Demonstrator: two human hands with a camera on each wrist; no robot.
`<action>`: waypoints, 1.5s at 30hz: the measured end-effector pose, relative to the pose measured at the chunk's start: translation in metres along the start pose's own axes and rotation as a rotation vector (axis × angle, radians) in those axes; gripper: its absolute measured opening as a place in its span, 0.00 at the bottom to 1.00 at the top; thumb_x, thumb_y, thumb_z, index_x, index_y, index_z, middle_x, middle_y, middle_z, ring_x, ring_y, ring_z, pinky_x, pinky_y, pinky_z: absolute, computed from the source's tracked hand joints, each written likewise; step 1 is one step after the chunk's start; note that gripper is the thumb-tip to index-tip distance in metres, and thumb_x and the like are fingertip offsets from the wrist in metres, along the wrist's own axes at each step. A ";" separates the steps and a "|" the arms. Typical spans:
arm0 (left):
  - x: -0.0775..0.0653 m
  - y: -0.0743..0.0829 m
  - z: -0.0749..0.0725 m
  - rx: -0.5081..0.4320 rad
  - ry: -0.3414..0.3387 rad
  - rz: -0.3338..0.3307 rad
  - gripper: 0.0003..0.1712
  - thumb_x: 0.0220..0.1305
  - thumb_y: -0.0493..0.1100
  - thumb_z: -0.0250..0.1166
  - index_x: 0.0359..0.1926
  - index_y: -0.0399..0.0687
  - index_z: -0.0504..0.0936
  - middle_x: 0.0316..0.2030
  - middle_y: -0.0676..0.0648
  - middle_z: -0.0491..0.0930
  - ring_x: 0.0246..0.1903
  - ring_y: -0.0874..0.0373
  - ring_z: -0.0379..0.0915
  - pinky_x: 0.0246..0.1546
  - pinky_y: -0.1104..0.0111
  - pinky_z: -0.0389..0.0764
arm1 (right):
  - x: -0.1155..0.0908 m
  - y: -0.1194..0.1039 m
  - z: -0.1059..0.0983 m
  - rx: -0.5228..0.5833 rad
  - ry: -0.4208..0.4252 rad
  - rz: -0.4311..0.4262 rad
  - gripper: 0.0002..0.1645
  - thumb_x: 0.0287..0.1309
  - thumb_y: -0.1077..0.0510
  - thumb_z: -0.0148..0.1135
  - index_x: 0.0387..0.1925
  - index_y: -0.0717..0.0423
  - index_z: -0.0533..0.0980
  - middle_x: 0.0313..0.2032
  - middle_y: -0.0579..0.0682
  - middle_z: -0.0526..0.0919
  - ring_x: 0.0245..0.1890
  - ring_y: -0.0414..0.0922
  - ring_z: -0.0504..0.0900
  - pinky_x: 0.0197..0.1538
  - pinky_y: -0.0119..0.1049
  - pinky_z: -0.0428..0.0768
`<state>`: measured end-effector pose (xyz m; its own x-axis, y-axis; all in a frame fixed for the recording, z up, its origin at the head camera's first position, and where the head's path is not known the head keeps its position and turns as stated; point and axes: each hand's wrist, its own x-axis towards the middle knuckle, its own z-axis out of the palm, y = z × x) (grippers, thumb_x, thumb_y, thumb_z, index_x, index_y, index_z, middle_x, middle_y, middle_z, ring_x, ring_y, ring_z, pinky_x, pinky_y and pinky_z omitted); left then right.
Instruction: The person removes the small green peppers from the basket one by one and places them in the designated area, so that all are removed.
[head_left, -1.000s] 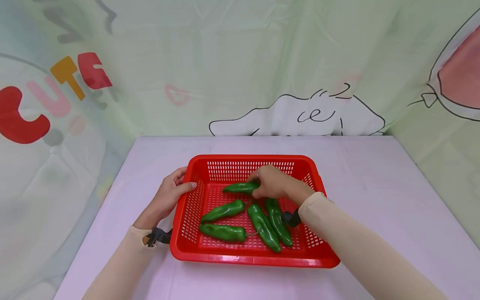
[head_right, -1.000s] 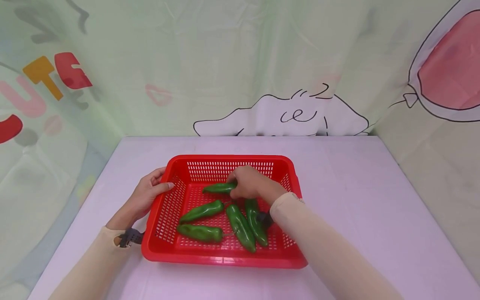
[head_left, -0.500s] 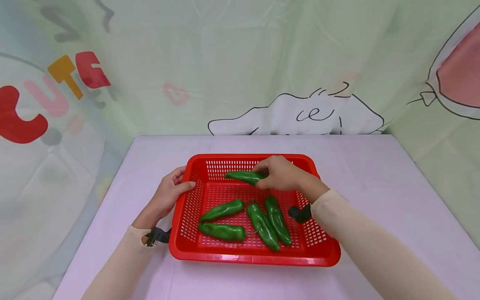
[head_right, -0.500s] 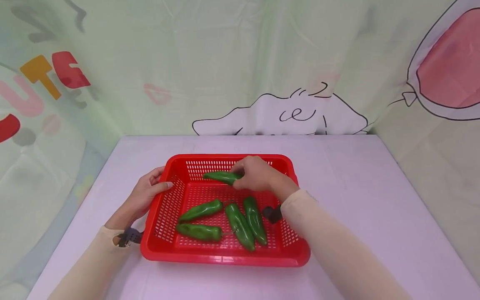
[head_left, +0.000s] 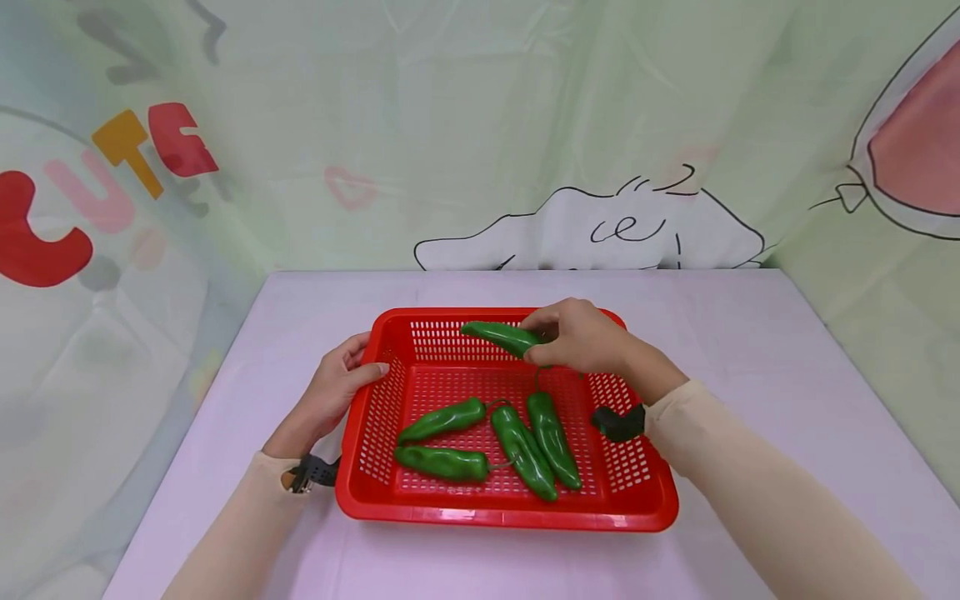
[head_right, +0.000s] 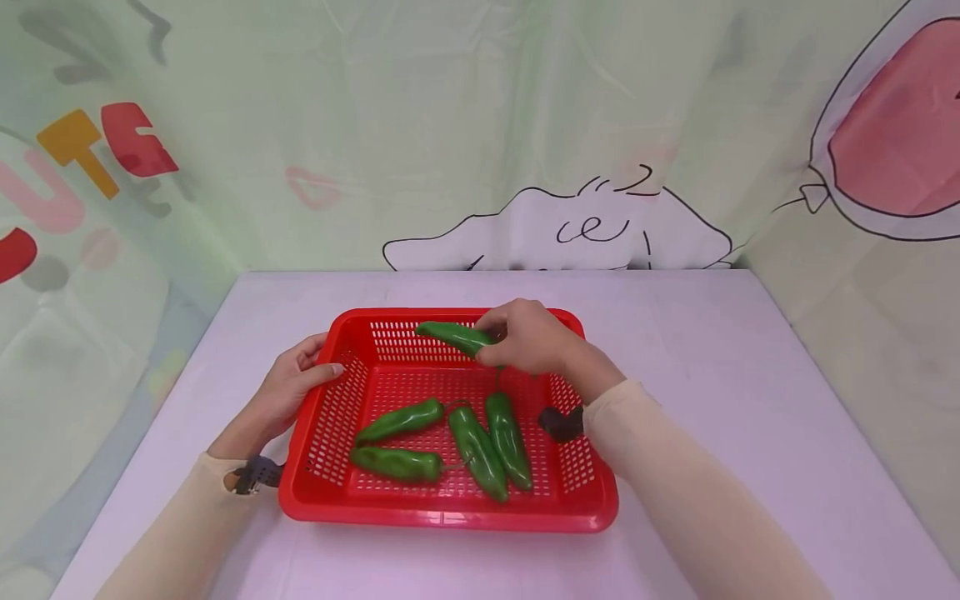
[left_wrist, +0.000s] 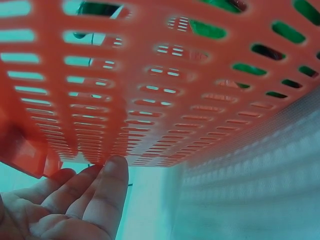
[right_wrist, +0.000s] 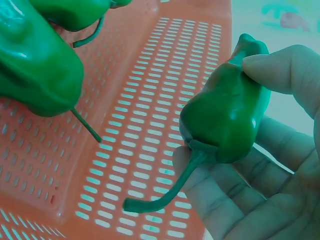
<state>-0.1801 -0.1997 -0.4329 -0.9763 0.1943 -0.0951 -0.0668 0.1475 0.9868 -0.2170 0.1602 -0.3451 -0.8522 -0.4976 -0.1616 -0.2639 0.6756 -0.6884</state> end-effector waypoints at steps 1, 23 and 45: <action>0.000 0.000 0.000 0.000 0.000 0.001 0.35 0.72 0.37 0.62 0.76 0.39 0.63 0.64 0.31 0.76 0.53 0.37 0.84 0.46 0.54 0.89 | -0.001 0.000 -0.001 0.005 0.005 0.001 0.17 0.61 0.59 0.69 0.52 0.58 0.85 0.37 0.45 0.90 0.39 0.43 0.85 0.43 0.37 0.82; 0.000 0.000 0.001 -0.009 0.005 -0.005 0.36 0.72 0.37 0.62 0.77 0.40 0.62 0.65 0.31 0.76 0.54 0.39 0.84 0.46 0.54 0.89 | -0.025 0.006 -0.020 0.077 0.110 0.053 0.22 0.62 0.56 0.68 0.56 0.61 0.83 0.39 0.52 0.89 0.36 0.46 0.83 0.37 0.37 0.85; -0.001 -0.001 0.001 -0.006 0.006 -0.001 0.36 0.72 0.38 0.64 0.77 0.41 0.63 0.64 0.32 0.76 0.54 0.38 0.83 0.48 0.55 0.88 | -0.047 0.022 -0.039 0.064 0.216 0.104 0.21 0.66 0.54 0.67 0.56 0.61 0.83 0.42 0.53 0.89 0.42 0.49 0.85 0.47 0.40 0.83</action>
<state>-0.1791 -0.1990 -0.4335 -0.9775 0.1883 -0.0949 -0.0685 0.1418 0.9875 -0.1999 0.2200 -0.3255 -0.9519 -0.2948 -0.0834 -0.1467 0.6775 -0.7207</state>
